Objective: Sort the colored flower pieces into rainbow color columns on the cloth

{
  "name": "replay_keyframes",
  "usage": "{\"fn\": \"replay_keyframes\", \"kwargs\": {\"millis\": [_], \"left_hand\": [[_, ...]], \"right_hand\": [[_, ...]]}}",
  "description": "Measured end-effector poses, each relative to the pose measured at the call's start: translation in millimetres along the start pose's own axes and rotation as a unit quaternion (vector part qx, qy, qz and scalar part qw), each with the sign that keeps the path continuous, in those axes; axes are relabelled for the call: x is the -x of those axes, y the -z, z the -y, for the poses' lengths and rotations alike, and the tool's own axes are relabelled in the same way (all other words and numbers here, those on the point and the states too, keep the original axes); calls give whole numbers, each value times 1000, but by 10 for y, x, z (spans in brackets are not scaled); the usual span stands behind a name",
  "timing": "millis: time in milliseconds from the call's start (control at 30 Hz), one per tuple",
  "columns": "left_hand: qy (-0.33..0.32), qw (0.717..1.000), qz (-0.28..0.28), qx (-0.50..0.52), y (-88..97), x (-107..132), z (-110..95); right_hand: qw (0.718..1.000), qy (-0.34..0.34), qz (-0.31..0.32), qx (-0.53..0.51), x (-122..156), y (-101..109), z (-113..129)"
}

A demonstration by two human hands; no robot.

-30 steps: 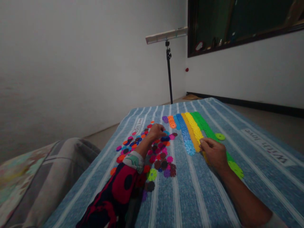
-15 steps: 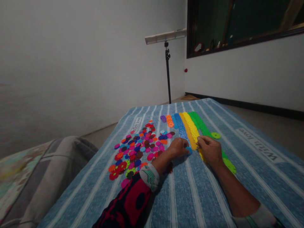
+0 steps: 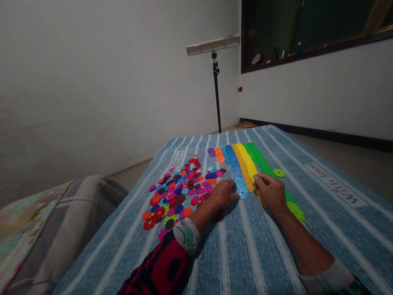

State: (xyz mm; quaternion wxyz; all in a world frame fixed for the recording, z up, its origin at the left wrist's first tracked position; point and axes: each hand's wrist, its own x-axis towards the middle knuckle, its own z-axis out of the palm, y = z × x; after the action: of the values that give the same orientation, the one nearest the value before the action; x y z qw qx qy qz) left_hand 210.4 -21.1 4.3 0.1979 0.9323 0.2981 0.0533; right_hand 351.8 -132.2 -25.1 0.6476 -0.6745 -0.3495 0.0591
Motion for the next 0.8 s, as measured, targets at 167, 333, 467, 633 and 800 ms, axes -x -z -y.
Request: {"fn": "replay_keyframes", "kwargs": {"millis": [167, 333, 467, 633, 800], "left_hand": [[6, 1000, -11, 24, -112, 32, -13], [-7, 999, -23, 44, -167, 35, -19], [-6, 998, -25, 48, -145, 45, -14], [19, 997, -68, 23, 87, -85, 190], [108, 986, -94, -80, 438, -307, 536]], "right_hand": [[1000, 3, 4, 5, 21, 7, 40], [1000, 0, 4, 10, 28, 10, 46], [1000, -1, 6, 12, 26, 12, 31], [1000, 0, 7, 13, 38, 12, 38], [1000, 2, 12, 18, 51, 10, 81]]}}
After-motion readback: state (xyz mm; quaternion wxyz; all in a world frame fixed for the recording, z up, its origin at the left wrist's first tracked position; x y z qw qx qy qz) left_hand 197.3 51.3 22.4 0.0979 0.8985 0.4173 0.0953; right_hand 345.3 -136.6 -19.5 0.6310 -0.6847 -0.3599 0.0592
